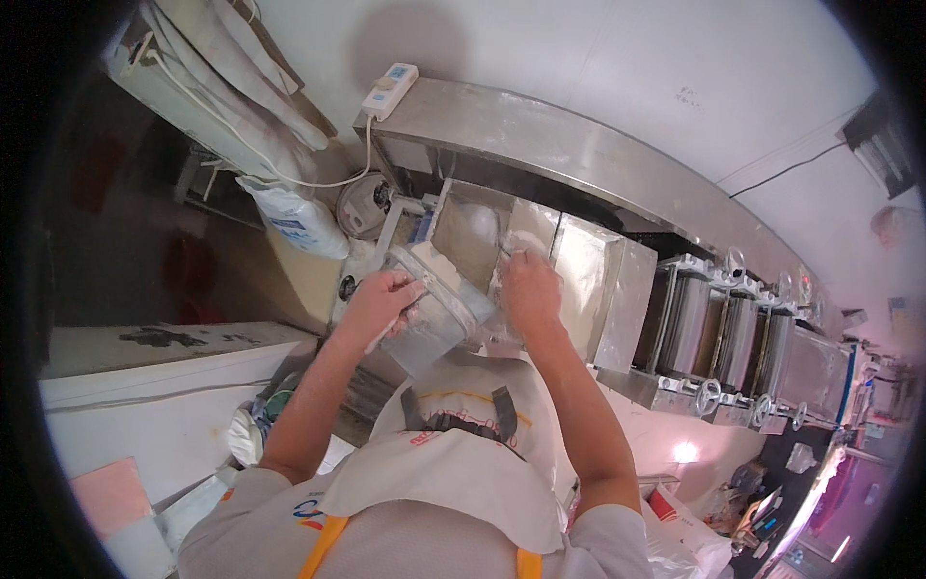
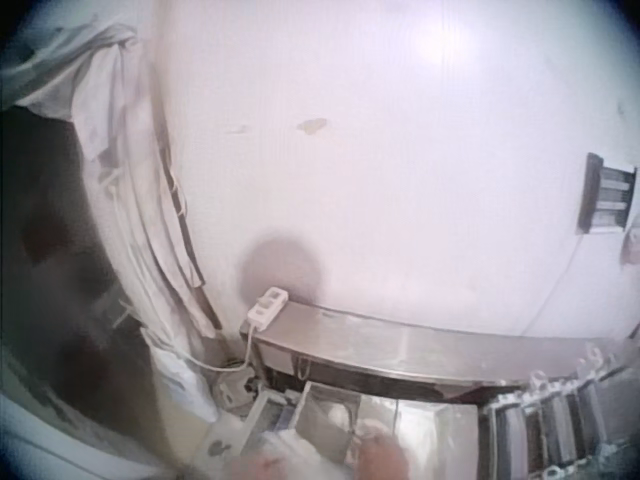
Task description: The person scoops flour from a large sack into a metal scoop, spreads it on a stainless steel table, and repeatedly transfers portions into a dough machine hopper. The person uses a scoop and a dough scraper to manage the flour and feed the machine.
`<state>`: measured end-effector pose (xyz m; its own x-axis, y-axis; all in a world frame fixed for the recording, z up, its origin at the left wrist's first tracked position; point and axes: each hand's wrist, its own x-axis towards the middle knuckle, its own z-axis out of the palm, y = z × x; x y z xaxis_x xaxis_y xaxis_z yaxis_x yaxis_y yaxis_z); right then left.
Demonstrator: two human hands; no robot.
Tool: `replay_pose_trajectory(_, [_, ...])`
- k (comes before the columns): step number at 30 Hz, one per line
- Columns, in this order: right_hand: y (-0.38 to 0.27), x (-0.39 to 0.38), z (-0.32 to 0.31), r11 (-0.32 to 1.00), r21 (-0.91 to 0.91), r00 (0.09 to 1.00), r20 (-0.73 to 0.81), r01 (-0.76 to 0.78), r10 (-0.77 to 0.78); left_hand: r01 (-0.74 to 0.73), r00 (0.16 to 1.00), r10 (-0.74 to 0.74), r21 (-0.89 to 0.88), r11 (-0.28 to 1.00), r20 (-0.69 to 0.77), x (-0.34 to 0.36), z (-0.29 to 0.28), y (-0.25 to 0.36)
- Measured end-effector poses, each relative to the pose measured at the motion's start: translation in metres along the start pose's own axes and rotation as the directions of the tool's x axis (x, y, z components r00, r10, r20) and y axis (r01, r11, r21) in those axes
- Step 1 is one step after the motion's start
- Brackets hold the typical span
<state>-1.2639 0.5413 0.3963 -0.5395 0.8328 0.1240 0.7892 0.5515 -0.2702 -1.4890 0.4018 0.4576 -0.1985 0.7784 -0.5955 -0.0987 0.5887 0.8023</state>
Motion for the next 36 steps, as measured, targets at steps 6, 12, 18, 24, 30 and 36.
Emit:
replay_pose_trajectory(6, [0.018, -0.013, -0.030, 0.992, 0.117, 0.983, -0.184, 0.036, -0.014, -0.127, 0.991, 0.124, 0.508, 0.852, 0.039, 0.035, 0.003, 0.029])
replay_pose_trajectory(12, [0.057, -0.031, -0.033, 0.970, 0.237, 0.975, -0.223, 0.061, -0.007, -0.183, 0.976, 0.190, 0.864, 0.469, 0.103, 0.068, 0.032, 0.072])
replay_pose_trajectory(18, [0.099, -0.054, -0.027, 0.922, 0.382, 0.982, -0.187, 0.058, 0.015, -0.017, 0.990, 0.141, 0.955, 0.297, -0.026, 0.058, 0.091, 0.087])
replay_pose_trajectory(24, [0.127, -0.066, -0.041, 0.902, 0.431, 0.995, -0.092, 0.001, 0.043, 0.097, 0.972, 0.197, 0.981, 0.166, -0.130, 0.048, 0.116, 0.076])
replay_pose_trajectory(30, [0.144, -0.061, -0.028, 0.874, 0.486, 0.991, -0.115, -0.004, 0.068, 0.165, 0.852, 0.432, 0.936, 0.311, -0.294, 0.036, 0.121, 0.060])
replay_pose_trajectory(36, [0.141, -0.053, -0.026, 0.639, 0.751, 0.986, 0.102, -0.165, 0.134, -0.252, 0.758, 0.355, 0.256, 0.933, -0.548, -0.036, 0.075, -0.028])
